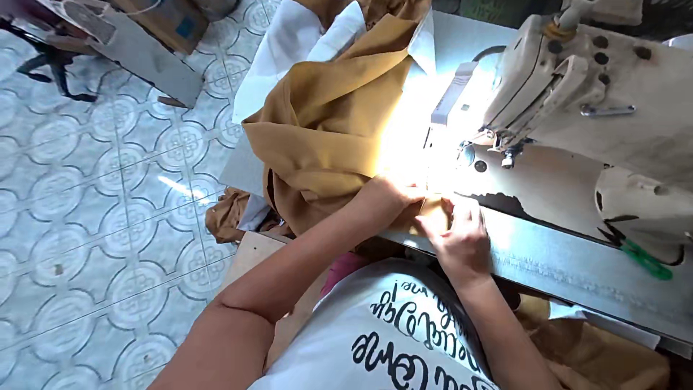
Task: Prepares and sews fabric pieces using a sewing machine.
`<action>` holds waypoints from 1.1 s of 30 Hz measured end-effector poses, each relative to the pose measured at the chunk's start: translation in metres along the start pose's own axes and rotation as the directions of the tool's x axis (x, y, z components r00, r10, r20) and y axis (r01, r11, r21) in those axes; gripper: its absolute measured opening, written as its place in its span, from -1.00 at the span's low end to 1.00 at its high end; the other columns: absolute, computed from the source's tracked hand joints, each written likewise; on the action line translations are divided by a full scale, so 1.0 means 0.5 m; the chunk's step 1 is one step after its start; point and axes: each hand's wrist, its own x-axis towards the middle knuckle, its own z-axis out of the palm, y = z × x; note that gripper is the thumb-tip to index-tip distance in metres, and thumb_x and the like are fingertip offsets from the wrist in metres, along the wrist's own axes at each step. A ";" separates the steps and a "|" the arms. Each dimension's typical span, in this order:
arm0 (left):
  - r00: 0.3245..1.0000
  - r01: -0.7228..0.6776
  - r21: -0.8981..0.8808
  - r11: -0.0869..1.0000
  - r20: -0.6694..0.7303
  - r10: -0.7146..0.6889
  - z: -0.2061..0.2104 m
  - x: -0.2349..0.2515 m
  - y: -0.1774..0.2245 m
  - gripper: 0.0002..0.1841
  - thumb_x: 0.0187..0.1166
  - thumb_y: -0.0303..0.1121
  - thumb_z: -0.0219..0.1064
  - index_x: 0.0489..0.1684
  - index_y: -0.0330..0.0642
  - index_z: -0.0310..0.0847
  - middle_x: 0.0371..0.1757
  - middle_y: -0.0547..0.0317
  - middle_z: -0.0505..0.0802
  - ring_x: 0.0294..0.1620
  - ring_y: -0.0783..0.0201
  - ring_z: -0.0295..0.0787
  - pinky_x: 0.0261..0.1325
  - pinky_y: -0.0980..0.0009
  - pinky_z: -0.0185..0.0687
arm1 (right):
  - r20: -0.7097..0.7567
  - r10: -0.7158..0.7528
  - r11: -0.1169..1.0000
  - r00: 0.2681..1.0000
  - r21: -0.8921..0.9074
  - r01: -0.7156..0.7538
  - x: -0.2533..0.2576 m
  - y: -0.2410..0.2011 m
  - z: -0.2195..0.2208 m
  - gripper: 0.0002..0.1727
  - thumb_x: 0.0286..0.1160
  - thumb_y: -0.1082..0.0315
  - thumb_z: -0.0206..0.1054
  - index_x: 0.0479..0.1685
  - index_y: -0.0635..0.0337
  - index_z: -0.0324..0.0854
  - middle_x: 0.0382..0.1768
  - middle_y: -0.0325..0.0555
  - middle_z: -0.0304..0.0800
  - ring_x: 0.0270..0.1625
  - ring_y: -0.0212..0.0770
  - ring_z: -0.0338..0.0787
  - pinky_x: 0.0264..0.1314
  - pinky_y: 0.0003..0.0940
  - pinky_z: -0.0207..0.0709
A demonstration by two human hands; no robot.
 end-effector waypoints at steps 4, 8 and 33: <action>0.996 -0.093 0.065 0.994 0.014 0.092 0.003 -0.001 0.002 -0.74 0.54 -0.60 0.29 -0.08 -0.10 0.91 -0.01 0.05 0.92 0.00 0.04 0.87 0.06 0.07 0.74 | -0.089 0.087 0.992 0.992 0.104 -0.077 -0.012 0.025 0.016 -0.78 0.54 0.32 0.40 -0.05 0.30 0.80 -0.27 0.00 0.84 -0.27 -0.23 0.82 -0.17 -0.41 0.72; 0.989 -0.137 0.159 0.978 0.074 0.127 0.003 0.007 0.008 -0.75 0.52 -0.61 0.31 -0.10 -0.09 0.89 0.04 -0.04 0.90 0.06 -0.06 0.84 0.05 0.02 0.71 | -0.068 0.124 0.964 0.990 0.243 -0.104 -0.018 0.028 -0.001 -0.55 0.50 0.07 0.50 0.08 0.30 0.72 -0.15 0.01 0.78 -0.19 -0.31 0.76 -0.15 -0.48 0.66; 0.972 -0.210 0.067 0.975 0.122 0.201 0.003 0.036 0.000 -0.70 0.73 -0.49 0.14 0.24 -0.14 0.77 0.15 -0.04 0.88 0.18 0.01 0.85 0.21 0.16 0.75 | -0.059 0.269 0.870 0.961 0.444 -0.216 -0.019 0.035 -0.006 -0.78 0.62 0.46 0.31 0.12 0.37 0.69 -0.24 -0.15 0.82 -0.32 -0.59 0.72 -0.19 -0.71 0.61</action>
